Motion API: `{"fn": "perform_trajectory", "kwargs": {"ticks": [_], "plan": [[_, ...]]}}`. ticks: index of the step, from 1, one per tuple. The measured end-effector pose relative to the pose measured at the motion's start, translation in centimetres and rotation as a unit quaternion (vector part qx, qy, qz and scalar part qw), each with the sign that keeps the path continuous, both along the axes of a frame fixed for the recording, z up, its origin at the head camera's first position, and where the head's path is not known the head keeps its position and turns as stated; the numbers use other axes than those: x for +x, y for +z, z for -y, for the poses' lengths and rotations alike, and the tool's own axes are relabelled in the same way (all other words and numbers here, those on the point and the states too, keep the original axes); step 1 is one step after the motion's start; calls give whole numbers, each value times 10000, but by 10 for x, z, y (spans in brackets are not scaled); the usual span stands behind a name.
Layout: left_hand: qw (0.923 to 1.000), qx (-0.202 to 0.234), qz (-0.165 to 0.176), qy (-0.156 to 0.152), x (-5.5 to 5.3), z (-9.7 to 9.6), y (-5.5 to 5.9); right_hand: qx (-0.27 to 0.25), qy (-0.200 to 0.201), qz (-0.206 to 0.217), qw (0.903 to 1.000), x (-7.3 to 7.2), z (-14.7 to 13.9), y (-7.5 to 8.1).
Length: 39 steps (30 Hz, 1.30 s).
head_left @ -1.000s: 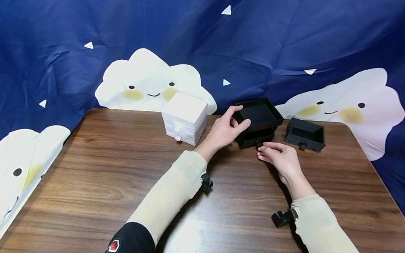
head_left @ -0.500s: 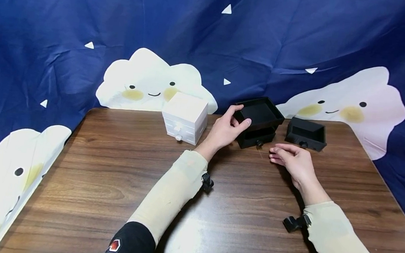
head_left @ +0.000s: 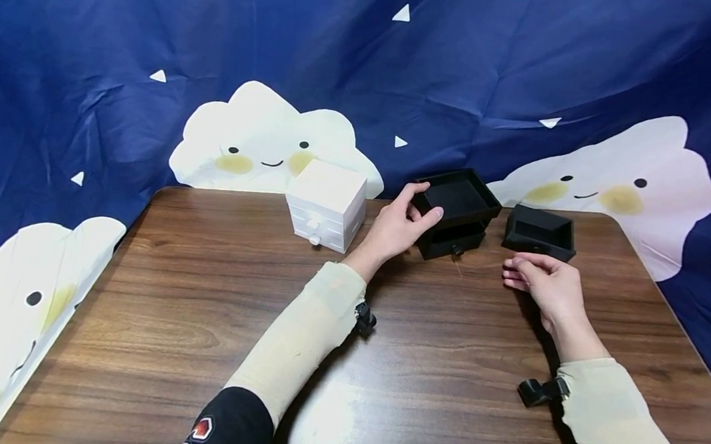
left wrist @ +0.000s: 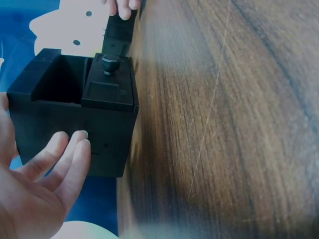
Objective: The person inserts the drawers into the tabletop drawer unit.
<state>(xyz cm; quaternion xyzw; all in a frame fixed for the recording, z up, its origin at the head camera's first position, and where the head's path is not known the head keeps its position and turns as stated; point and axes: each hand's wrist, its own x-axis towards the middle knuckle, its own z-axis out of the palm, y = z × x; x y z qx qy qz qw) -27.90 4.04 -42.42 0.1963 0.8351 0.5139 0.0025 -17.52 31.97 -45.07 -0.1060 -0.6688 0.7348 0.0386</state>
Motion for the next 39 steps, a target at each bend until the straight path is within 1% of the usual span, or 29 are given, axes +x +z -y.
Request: {"fn": "perform_trajectory", "kwargs": {"ticks": [4, 10, 15, 20, 24, 27, 31, 39], "plan": [[10000, 28, 23, 4, 0, 0, -1, 23, -169, 89, 9998, 0, -7, 2], [10000, 57, -44, 32, -1, 1, -3, 147, -447, 240, 9986, -2, -17, 4], [10000, 28, -56, 51, -1, 1, -3, 445, -615, 423, 9962, -4, -25, 2], [10000, 24, -44, 27, 0, 1, -2, 866, -708, 559, 9922, -4, -31, 2], [10000, 47, -42, 45, 0, 1, -1, 1442, -623, 733, 9849, -7, -33, 5], [10000, 37, -42, 75, 0, 1, -1, 1890, -483, 836, 9772, -10, -33, 7], [10000, 13, -46, 77, 0, 1, 0, 2082, -355, 916, 9731, -16, -34, 8], [10000, 13, -16, 46, 1, -1, 0, 2087, -206, 1150, 9710, -22, -37, 10]]}}
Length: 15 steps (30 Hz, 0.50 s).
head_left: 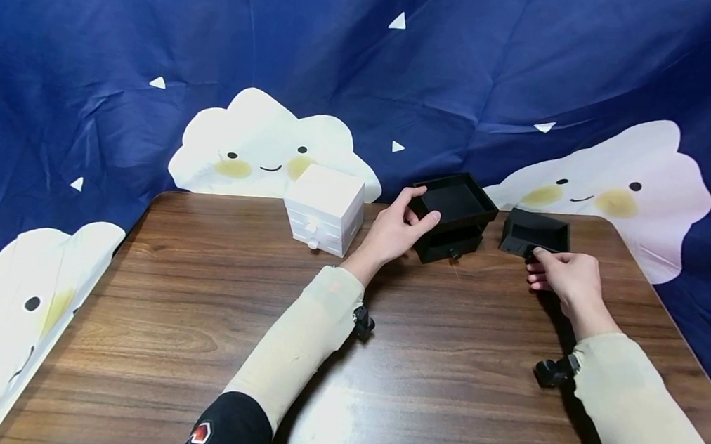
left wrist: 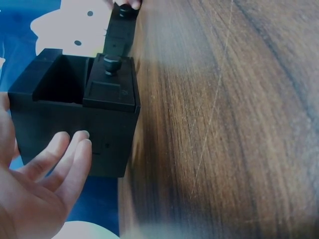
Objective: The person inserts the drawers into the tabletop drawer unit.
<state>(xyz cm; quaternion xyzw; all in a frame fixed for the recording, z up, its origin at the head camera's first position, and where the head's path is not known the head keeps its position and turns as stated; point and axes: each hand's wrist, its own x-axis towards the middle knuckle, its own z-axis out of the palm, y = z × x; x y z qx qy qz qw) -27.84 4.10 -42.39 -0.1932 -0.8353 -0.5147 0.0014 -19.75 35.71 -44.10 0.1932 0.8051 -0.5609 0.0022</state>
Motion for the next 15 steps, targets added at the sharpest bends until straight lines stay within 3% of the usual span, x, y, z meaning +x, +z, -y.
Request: {"fn": "perform_trajectory", "kwargs": {"ticks": [9, 15], "plan": [[10000, 15, 9, -19, 0, 1, -2, -182, -13, 259, 9995, -5, 1, -5], [10000, 18, -4, -38, 0, 0, -1, -462, -249, 284, 9982, -6, 4, -6]]}}
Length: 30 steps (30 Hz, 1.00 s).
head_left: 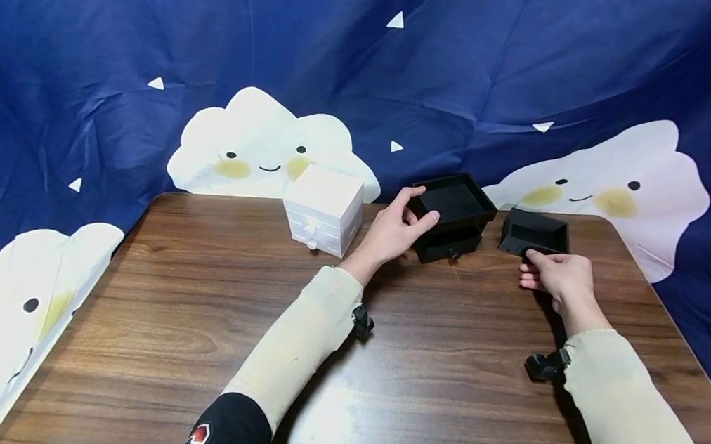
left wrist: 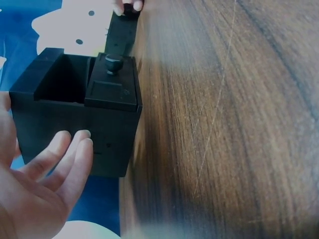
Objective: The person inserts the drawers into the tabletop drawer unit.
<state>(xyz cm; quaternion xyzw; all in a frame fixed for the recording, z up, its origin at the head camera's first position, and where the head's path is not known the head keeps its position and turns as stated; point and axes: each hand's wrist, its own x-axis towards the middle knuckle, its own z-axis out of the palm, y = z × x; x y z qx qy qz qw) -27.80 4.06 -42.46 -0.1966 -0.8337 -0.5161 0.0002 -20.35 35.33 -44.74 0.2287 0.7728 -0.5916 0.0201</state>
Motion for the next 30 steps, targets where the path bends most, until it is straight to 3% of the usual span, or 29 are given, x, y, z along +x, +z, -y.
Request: {"fn": "perform_trajectory", "kwargs": {"ticks": [4, 10, 22, 30], "plan": [[10000, -11, -8, 10, 0, 0, 0, -495, -276, -49, 9984, 2, 2, -1], [10000, 15, -23, -5, 0, 0, 0, -1345, -590, -431, 9882, 4, 0, -2], [9999, 104, -23, 11, -1, 1, -1, -2135, -910, -915, 9684, 8, -1, -1], [10000, 74, 40, -17, -1, 0, 0, -2168, -976, -955, 9666, 15, -3, -3]]}}
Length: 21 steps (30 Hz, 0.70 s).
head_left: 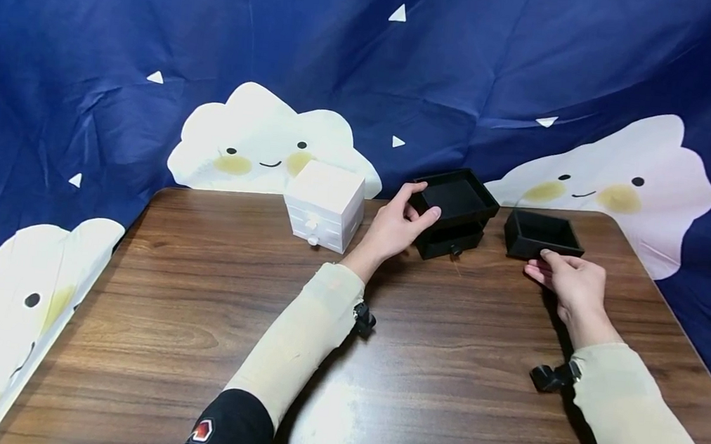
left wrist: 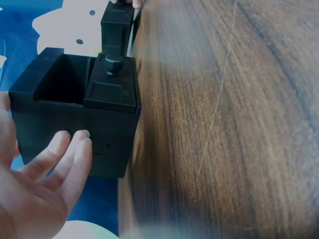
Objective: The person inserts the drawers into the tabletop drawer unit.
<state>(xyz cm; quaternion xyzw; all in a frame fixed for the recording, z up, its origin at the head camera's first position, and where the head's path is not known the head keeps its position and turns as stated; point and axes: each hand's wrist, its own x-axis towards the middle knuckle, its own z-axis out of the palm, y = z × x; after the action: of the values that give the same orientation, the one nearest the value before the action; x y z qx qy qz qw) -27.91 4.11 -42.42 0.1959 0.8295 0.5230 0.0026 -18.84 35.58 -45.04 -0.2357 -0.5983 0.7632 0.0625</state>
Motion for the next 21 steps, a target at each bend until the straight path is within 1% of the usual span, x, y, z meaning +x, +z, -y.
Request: {"fn": "perform_trajectory", "kwargs": {"ticks": [8, 15, 18, 21], "plan": [[10000, 54, 36, -36, 1, 0, 2, -196, -72, -384, 9990, 6, -1, 1], [10000, 84, 11, -16, 2, 0, 2, -3, 121, -238, 9996, 18, 0, 7], [10000, 74, 29, -21, 1, 1, 1, 19, 190, -251, 9995, 23, 2, 9], [10000, 57, 21, -15, 1, 1, 1, 41, 228, -354, 9991, 28, 3, 10]]}}
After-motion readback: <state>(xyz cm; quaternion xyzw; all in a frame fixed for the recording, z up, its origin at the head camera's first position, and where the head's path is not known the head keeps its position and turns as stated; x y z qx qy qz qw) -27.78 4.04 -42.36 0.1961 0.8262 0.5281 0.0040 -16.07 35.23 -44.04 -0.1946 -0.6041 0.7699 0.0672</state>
